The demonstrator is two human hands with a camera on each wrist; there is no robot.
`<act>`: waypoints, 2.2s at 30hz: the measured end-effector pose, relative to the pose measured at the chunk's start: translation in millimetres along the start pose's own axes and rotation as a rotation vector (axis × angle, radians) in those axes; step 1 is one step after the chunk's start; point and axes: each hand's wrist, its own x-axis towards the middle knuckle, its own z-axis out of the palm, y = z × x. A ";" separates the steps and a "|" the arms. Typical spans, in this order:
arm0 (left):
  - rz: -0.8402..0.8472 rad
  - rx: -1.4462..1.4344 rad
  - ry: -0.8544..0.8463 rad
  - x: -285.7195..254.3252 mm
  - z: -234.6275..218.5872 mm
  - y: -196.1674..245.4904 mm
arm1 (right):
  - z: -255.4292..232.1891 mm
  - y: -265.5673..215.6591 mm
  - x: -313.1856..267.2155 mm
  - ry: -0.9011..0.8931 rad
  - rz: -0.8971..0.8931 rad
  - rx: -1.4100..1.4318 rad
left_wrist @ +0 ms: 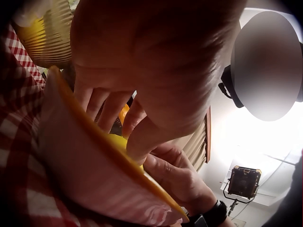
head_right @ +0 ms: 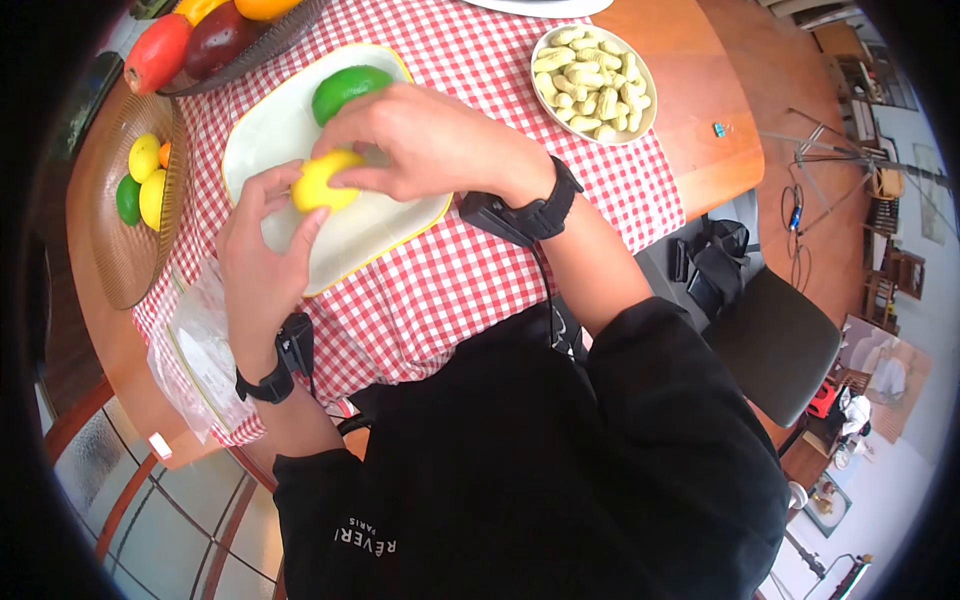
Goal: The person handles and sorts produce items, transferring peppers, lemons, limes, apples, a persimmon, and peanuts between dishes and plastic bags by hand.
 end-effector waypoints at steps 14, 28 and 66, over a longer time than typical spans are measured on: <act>0.092 0.156 -0.046 -0.7 6.7 -1.4 | 2.6 2.7 -4.7 0.034 -0.035 0.026; -0.006 0.006 0.016 1.6 3.4 3.9 | 3.7 3.2 -2.4 0.020 -0.090 0.021; 0.186 -0.006 0.066 1.6 2.3 7.0 | 0.4 -6.6 -1.8 -0.123 -0.050 0.019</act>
